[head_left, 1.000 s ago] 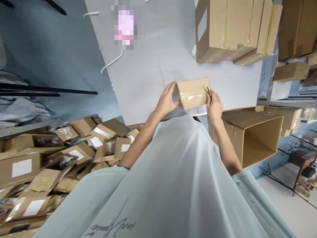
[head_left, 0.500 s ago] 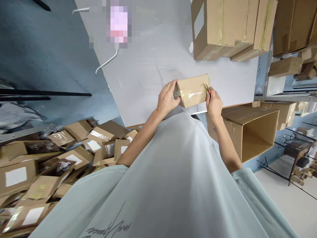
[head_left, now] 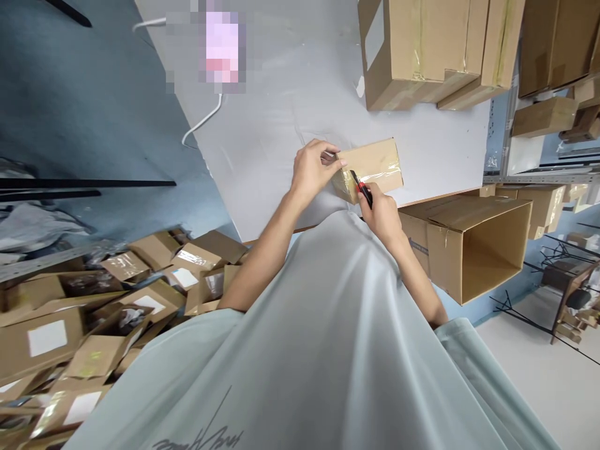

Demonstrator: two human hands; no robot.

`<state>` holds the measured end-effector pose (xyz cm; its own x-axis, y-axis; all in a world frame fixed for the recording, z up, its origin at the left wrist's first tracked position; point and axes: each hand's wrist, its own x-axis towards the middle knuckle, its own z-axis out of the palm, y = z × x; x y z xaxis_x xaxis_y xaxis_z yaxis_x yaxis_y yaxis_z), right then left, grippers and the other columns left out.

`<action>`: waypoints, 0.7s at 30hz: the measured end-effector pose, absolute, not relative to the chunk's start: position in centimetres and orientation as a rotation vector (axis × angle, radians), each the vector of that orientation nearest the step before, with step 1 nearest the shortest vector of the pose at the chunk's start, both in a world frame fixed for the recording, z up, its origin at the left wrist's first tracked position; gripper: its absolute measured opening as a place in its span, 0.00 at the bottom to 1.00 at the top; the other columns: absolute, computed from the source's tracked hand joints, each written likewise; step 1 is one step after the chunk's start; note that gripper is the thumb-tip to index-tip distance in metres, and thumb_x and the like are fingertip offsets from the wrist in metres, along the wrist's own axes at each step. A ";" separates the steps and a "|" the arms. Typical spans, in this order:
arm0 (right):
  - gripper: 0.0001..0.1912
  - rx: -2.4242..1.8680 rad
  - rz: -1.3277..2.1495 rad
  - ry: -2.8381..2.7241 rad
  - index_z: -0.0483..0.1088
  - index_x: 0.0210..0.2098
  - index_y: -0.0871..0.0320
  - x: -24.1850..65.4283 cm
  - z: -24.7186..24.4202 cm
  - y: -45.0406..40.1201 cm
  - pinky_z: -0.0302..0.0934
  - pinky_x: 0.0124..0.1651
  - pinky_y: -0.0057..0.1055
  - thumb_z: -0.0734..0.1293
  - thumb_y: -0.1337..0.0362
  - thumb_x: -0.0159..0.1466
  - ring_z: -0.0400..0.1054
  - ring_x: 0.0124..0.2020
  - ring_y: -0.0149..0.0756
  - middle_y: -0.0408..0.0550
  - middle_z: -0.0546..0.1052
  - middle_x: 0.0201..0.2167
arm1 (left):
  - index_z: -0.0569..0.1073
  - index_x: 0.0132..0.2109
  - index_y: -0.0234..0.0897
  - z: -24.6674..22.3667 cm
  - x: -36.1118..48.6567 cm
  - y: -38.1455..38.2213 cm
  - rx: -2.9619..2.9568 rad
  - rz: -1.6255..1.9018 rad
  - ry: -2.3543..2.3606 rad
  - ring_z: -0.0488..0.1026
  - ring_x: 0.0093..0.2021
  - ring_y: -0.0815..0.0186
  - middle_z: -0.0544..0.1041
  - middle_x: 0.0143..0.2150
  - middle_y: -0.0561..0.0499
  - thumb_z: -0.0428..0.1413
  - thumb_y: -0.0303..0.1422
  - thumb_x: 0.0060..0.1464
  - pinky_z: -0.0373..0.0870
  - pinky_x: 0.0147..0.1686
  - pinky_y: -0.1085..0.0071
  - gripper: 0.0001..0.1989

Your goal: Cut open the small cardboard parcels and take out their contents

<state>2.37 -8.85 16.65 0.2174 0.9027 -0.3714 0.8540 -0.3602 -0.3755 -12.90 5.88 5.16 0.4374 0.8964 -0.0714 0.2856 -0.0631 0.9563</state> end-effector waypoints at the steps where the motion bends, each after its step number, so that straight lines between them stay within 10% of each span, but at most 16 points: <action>1: 0.21 -2.382 0.825 -1.750 0.73 0.64 0.57 1.9 16.9 -8.5 0.70 0.48 0.42 0.56 0.57 0.80 0.83 0.47 0.59 0.61 0.88 0.49 | 0.85 0.53 0.40 5.0 -12.9 5.9 1.588 0.693 1.050 0.85 0.51 0.56 0.84 0.55 0.46 0.70 0.35 0.62 0.85 0.59 0.53 0.14; 21: 0.23 -2.835 0.885 -1.852 0.75 0.66 0.67 -4.0 20.8 -4.4 0.72 0.59 0.42 0.54 0.73 0.81 0.82 0.58 0.54 0.71 0.85 0.55 | 0.88 0.45 0.42 6.7 -12.6 5.7 1.541 0.628 1.248 0.85 0.43 0.60 0.89 0.50 0.49 0.70 0.32 0.58 0.82 0.50 0.62 0.08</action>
<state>-3.96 -4.37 20.83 0.3340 0.7411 -0.5824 0.9186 -0.3943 0.0251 -12.60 5.72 6.71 0.3289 0.9248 -0.1912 0.3979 0.0479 0.9162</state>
